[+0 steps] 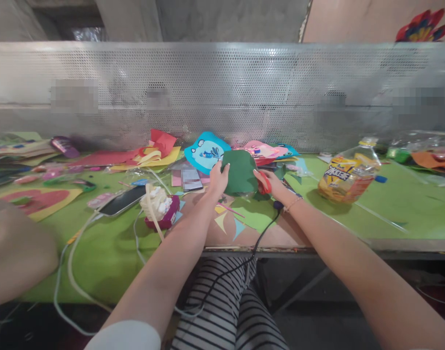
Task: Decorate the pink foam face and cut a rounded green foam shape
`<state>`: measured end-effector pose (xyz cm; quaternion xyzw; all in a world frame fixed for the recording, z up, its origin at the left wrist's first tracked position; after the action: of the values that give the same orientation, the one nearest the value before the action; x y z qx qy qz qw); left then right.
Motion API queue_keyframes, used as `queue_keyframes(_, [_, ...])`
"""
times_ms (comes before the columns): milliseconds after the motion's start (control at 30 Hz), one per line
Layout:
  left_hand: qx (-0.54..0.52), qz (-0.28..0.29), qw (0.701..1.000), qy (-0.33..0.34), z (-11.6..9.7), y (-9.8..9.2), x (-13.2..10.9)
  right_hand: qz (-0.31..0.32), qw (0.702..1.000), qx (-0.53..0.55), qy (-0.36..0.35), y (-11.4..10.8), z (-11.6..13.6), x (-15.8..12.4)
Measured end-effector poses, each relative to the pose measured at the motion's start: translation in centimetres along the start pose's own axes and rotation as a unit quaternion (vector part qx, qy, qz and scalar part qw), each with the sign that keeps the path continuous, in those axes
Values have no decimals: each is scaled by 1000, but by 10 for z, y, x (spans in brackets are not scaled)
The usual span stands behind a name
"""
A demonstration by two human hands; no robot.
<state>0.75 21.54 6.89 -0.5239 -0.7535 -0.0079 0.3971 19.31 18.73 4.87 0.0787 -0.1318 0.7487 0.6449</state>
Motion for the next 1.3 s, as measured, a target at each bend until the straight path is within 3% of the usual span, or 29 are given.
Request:
queue_keyframes(900, [-47,0,999,-15,2,-4,1,-3,1000,18,-16,-4,0,2])
queue_keyframes(1167, [-22,-17,999,-20,2,-8,0,-1,994,105,3,-8,-15,10])
queue_keyframes(1300, [-28,-14,999,-16,0,-7,-1,14,998,64,5,-1,-10,6])
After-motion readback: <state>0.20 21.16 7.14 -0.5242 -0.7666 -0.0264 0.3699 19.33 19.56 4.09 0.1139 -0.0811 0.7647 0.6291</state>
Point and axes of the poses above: each hand's wrist, its own x-axis towards the middle knuckle, its own y-axis out of the palm, z = x × y, the point moved 10 cm from there along x, towards the middle knuckle, and after that the axes turned 10 degrees about x, right-handed, at the moved point
